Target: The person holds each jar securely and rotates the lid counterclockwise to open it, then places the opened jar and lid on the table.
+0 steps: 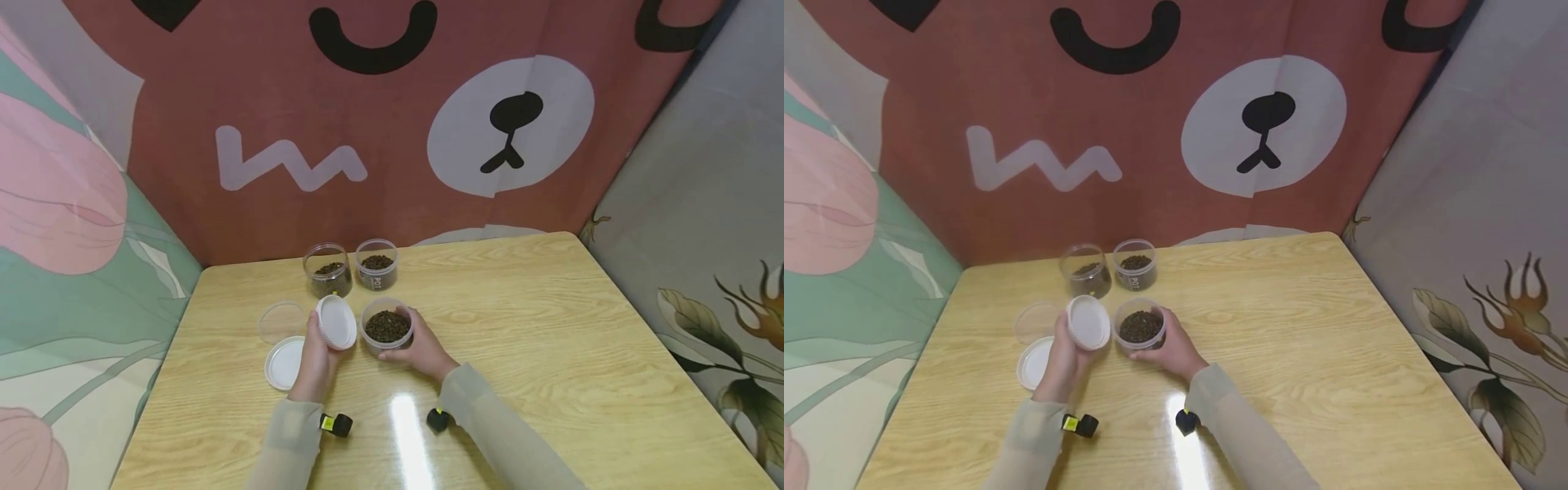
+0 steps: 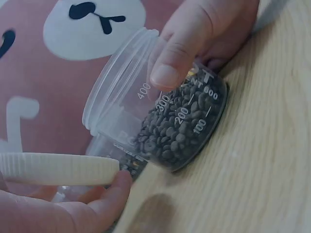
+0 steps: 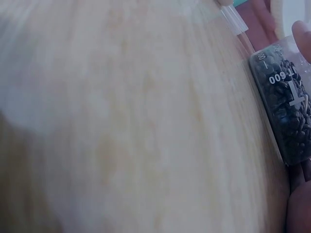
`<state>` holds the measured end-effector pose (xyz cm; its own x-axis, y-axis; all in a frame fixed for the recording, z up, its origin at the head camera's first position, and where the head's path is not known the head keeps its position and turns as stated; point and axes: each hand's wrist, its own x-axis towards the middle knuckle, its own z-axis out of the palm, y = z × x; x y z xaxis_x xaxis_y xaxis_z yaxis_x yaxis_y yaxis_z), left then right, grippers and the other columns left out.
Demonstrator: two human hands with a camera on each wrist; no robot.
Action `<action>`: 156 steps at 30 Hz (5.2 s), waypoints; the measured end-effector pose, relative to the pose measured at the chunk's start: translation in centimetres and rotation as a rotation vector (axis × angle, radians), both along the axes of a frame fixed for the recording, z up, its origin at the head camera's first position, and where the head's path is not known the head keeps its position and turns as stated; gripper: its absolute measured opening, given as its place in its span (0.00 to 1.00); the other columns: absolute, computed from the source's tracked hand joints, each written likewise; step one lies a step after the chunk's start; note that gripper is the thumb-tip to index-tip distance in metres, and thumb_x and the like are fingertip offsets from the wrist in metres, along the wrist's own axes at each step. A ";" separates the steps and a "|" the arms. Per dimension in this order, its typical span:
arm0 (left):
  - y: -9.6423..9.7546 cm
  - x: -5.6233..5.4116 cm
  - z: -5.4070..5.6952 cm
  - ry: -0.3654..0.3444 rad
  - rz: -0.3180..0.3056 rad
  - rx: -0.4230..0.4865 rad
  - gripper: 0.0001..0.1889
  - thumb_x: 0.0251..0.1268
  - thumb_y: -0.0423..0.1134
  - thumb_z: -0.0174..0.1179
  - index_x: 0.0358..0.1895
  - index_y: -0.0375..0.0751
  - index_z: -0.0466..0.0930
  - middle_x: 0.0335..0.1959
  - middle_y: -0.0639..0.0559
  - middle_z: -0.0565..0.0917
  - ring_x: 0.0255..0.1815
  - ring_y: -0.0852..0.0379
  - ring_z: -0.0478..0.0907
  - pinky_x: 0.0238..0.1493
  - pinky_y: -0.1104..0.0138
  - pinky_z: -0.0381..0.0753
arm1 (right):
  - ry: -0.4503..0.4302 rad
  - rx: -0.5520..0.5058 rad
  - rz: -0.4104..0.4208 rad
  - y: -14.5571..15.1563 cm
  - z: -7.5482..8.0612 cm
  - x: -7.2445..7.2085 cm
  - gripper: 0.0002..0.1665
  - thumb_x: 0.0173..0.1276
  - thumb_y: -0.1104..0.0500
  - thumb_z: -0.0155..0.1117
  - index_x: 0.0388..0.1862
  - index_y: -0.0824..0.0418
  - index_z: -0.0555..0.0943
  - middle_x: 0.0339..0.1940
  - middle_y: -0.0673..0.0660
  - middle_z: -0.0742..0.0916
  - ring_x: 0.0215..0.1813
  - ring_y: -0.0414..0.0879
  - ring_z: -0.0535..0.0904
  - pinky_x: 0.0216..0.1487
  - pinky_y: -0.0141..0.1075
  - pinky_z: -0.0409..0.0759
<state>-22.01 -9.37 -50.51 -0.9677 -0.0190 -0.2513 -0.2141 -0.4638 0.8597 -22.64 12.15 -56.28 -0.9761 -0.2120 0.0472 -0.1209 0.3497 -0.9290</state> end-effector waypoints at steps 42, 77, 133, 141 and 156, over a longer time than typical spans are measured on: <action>-4.5 -3.2 -1.3 0.174 -0.102 -1.313 0.18 0.69 0.25 0.48 0.57 0.24 0.80 0.52 0.30 0.84 0.56 0.34 0.80 0.57 0.46 0.79 | -0.003 0.013 -0.003 0.0 -0.5 0.2 0.67 0.45 0.48 0.87 0.79 0.61 0.59 0.75 0.59 0.71 0.77 0.55 0.63 0.78 0.51 0.54; -4.2 -3.7 -0.6 0.268 -0.128 -1.364 0.17 0.65 0.26 0.53 0.55 0.23 0.79 0.46 0.31 0.84 0.49 0.35 0.81 0.54 0.46 0.79 | 0.014 0.014 -0.010 0.1 -0.1 -0.1 0.67 0.43 0.48 0.88 0.78 0.61 0.60 0.75 0.59 0.71 0.76 0.56 0.64 0.78 0.53 0.54; 3.4 -1.3 -2.7 0.331 -0.366 -0.725 0.51 0.54 0.37 0.78 0.78 0.32 0.55 0.76 0.34 0.62 0.78 0.41 0.59 0.75 0.54 0.61 | 0.111 0.050 -0.129 0.4 -0.3 -0.6 0.58 0.52 0.55 0.84 0.75 0.69 0.62 0.70 0.67 0.71 0.73 0.61 0.67 0.76 0.53 0.61; 5.4 -2.5 -2.8 0.335 -0.358 -0.726 0.52 0.53 0.37 0.78 0.78 0.32 0.55 0.76 0.34 0.62 0.77 0.40 0.60 0.76 0.53 0.59 | 0.114 0.008 -0.188 1.8 -0.2 -1.1 0.56 0.54 0.63 0.82 0.75 0.68 0.59 0.71 0.69 0.72 0.74 0.63 0.67 0.75 0.50 0.63; 8.6 -5.0 -3.0 0.323 -0.252 -0.685 0.44 0.54 0.34 0.76 0.74 0.29 0.62 0.71 0.34 0.71 0.71 0.40 0.71 0.69 0.55 0.72 | 0.102 0.051 -0.358 2.4 0.7 -3.3 0.50 0.53 0.67 0.81 0.69 0.71 0.60 0.71 0.73 0.72 0.74 0.63 0.67 0.75 0.49 0.63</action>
